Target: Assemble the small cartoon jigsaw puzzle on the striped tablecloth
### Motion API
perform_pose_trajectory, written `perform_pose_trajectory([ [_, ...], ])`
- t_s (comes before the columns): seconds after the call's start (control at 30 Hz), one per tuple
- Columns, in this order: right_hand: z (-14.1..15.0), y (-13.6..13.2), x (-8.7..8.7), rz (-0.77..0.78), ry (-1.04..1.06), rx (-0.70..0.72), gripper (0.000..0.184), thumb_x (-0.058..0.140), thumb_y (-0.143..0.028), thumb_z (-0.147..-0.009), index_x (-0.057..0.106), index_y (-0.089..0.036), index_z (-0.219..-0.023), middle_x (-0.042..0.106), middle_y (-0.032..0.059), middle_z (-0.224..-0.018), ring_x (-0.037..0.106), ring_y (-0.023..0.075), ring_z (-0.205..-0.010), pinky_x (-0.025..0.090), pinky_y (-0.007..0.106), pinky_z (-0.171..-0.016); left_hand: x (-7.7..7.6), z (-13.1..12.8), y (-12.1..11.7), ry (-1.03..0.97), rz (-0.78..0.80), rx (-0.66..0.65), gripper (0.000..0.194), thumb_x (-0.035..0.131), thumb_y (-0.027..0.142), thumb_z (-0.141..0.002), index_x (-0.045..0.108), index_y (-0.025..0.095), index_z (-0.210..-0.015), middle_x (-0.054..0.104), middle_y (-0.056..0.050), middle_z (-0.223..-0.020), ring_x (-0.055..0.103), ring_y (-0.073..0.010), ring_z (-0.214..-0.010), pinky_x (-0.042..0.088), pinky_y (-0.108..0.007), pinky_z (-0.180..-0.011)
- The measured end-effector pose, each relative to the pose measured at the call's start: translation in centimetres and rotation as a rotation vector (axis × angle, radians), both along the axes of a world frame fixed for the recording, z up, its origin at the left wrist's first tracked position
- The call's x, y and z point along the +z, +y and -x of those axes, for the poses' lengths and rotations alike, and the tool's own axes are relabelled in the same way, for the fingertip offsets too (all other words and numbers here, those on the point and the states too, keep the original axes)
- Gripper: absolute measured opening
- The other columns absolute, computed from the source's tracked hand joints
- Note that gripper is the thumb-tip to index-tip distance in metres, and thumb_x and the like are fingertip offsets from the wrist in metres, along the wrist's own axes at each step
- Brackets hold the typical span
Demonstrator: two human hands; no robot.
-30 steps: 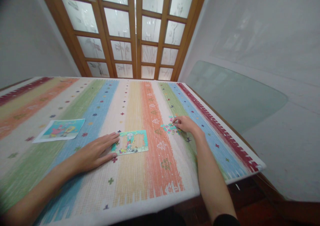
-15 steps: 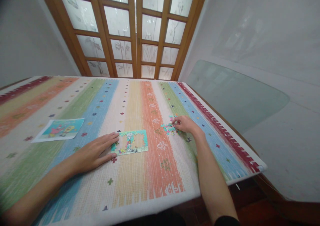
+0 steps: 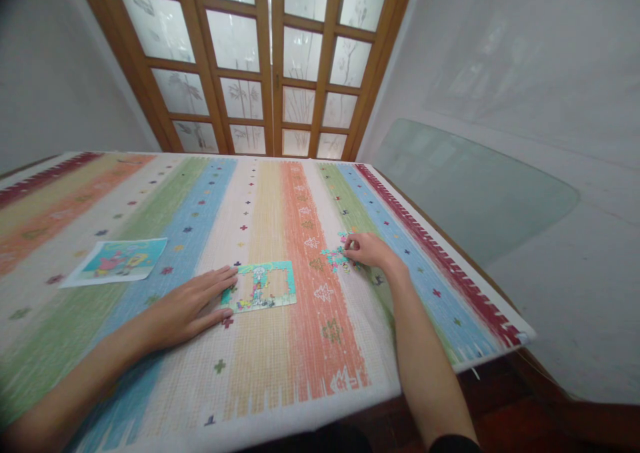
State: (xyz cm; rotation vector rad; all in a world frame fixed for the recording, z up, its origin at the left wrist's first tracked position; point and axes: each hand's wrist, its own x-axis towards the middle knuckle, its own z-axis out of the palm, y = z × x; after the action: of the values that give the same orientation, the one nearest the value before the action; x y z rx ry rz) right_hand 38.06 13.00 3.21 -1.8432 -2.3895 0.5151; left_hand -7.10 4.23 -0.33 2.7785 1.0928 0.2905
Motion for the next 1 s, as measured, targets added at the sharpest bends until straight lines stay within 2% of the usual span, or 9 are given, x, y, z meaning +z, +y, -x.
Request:
perform_pose_trajectory([
  [0.33,-1.7,0.3,-0.2,0.008,0.008,-0.038,0.019,0.065,-0.033,-0.083,0.071,-0.019,-0.094,0.069,0.0016,-0.070,0.058,0.0162,-0.063,0.041,0.026,-0.062,0.1,-0.1,-0.1,0.013,-0.012,0.006,0.058,0.039,0.055,-0.105,0.046,0.017,-0.148,0.042,-0.012,-0.159,0.043,-0.0280,-0.145,0.037,-0.045,-0.119],
  [0.57,-1.3,0.2,0.0,0.009,-0.006,-0.012,0.025,0.062,-0.027,-0.085,0.074,-0.019,-0.105,0.070,0.0027,-0.073,0.059,0.0166,-0.064,0.041,0.026,-0.064,0.1,0.0,0.0,-0.005,-0.009,0.000,0.057,0.040,0.055,-0.105,0.046,0.018,-0.148,0.042,-0.011,-0.159,0.043,-0.0287,-0.144,0.037,-0.047,-0.120],
  [0.77,-0.9,0.1,0.2,-0.019,-0.029,0.021,0.031,0.057,-0.018,-0.081,0.078,-0.018,-0.103,0.069,0.0020,-0.068,0.057,0.0153,-0.060,0.040,0.025,-0.062,0.0,0.0,0.0,-0.004,-0.013,0.000,0.058,0.040,0.054,-0.105,0.046,0.015,-0.148,0.043,-0.013,-0.158,0.043,-0.0298,-0.144,0.038,-0.048,-0.119],
  [1.0,-1.3,0.0,0.2,-0.021,-0.010,0.024,0.033,0.057,-0.020,-0.082,0.080,-0.019,-0.106,0.067,0.0012,-0.065,0.056,0.0153,-0.059,0.040,0.025,-0.062,0.2,-0.1,0.0,-0.016,0.008,0.006,0.056,0.043,0.053,-0.104,0.047,0.018,-0.147,0.043,-0.012,-0.158,0.044,-0.0294,-0.144,0.038,-0.048,-0.119],
])
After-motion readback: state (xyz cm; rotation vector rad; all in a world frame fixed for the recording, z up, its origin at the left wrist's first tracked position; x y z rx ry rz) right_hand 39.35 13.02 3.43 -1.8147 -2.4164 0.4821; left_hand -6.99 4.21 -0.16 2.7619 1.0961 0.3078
